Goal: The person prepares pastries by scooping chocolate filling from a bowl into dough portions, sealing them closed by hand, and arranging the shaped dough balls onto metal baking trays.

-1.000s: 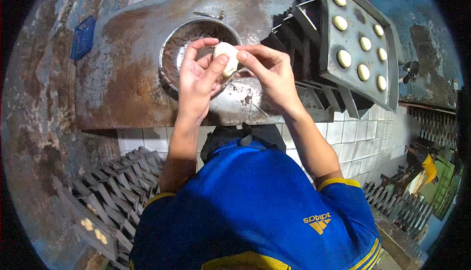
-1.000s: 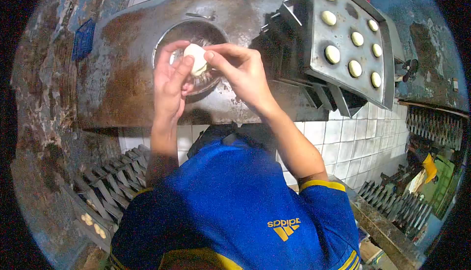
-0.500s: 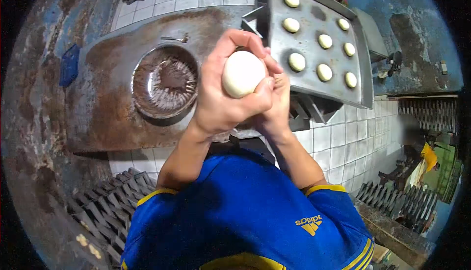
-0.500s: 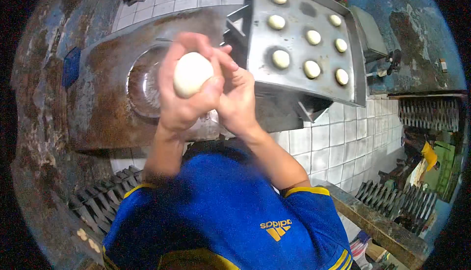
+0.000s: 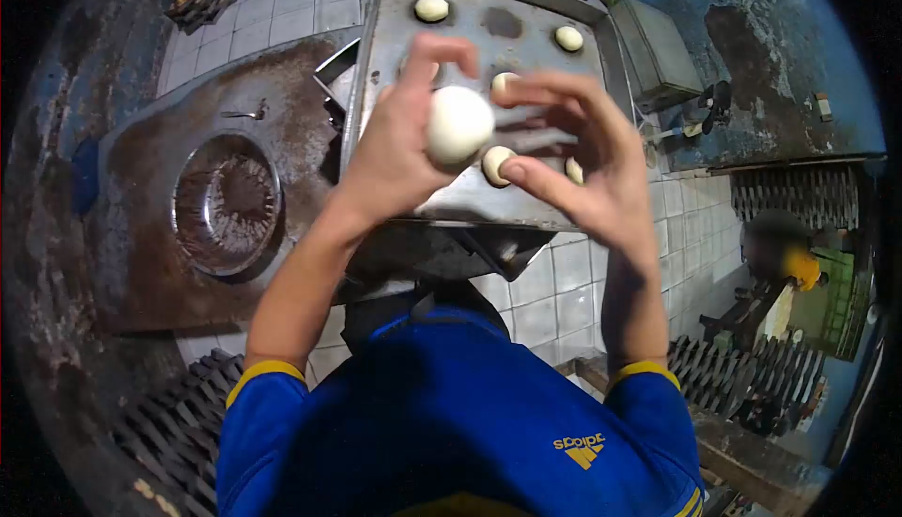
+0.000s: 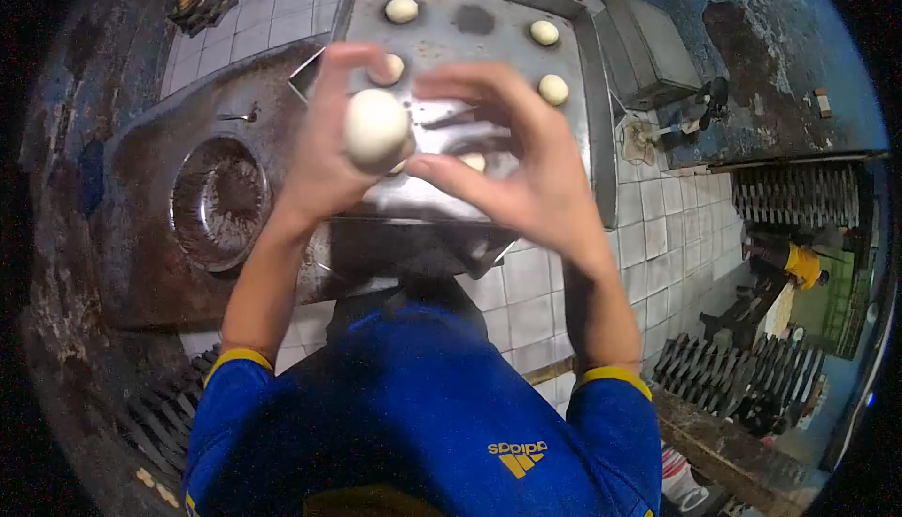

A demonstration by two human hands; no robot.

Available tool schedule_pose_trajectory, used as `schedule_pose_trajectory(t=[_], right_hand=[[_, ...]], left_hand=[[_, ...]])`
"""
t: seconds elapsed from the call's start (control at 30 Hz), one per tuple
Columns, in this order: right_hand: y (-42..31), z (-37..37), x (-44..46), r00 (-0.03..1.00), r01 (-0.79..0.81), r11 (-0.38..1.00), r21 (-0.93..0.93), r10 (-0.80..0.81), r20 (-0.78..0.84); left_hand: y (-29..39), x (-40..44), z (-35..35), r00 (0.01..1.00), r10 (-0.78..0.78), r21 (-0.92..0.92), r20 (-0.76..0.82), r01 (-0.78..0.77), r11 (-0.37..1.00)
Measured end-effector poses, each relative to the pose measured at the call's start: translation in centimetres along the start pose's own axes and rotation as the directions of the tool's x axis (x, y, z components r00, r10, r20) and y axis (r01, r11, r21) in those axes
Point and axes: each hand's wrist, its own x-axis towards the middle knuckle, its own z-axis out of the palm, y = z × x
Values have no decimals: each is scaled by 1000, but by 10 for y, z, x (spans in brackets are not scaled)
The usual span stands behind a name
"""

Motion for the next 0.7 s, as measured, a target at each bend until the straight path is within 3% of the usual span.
schedule_pose_trajectory(t=[0.03,0.07,0.17,0.2,0.23,0.33,0.37,0.43,0.5,0.53,0.57,0.6,0.63,0.67,0.7], right_hand=[[4,-10,16,997,78,997,9,-78,15],[6,-23,29,993,71,990,-124,-59,98],[44,-55,70,984,56,982,-181,-24,175],[55,-64,84,983,63,979,-195,-28,180],[75,-73,102,969,141,975,-171,-101,225],[130,-100,156,978,83,963,-257,-28,208],[156,-110,175,978,62,954,-295,1,209],[215,-122,212,965,181,859,-479,-61,255],[241,-117,222,943,290,709,-643,-98,319],[253,-114,228,878,445,545,-710,-110,465],[249,-106,223,851,515,322,-794,-84,518],[251,-97,220,840,540,251,-803,-104,533],[259,-92,216,831,556,181,-811,-117,544],[274,-91,213,836,549,189,-814,-107,538],[292,-93,215,858,509,329,-795,-119,500]], left_hand=[[-12,16,15,999,-21,-94,42,25,995],[-15,26,22,997,-62,47,55,60,997],[-55,66,38,1000,-12,260,3,10,966],[-60,78,43,997,-69,253,-23,73,965],[-78,89,45,998,63,358,-20,-52,932],[-86,96,26,994,-96,470,60,57,881],[-64,94,14,943,-331,587,32,250,770],[-44,89,-10,988,-154,567,-1,127,814],[-48,59,-25,979,-120,535,-163,190,823],[-44,44,-34,978,-116,540,-171,192,820],[-40,28,-43,943,-202,531,-265,317,786],[-37,12,-49,890,-285,506,-355,440,742],[-36,-3,-53,887,-291,503,-358,446,741],[-35,-19,-56,838,-366,455,-405,532,714],[-34,-31,-57,783,-435,406,-445,609,682]])
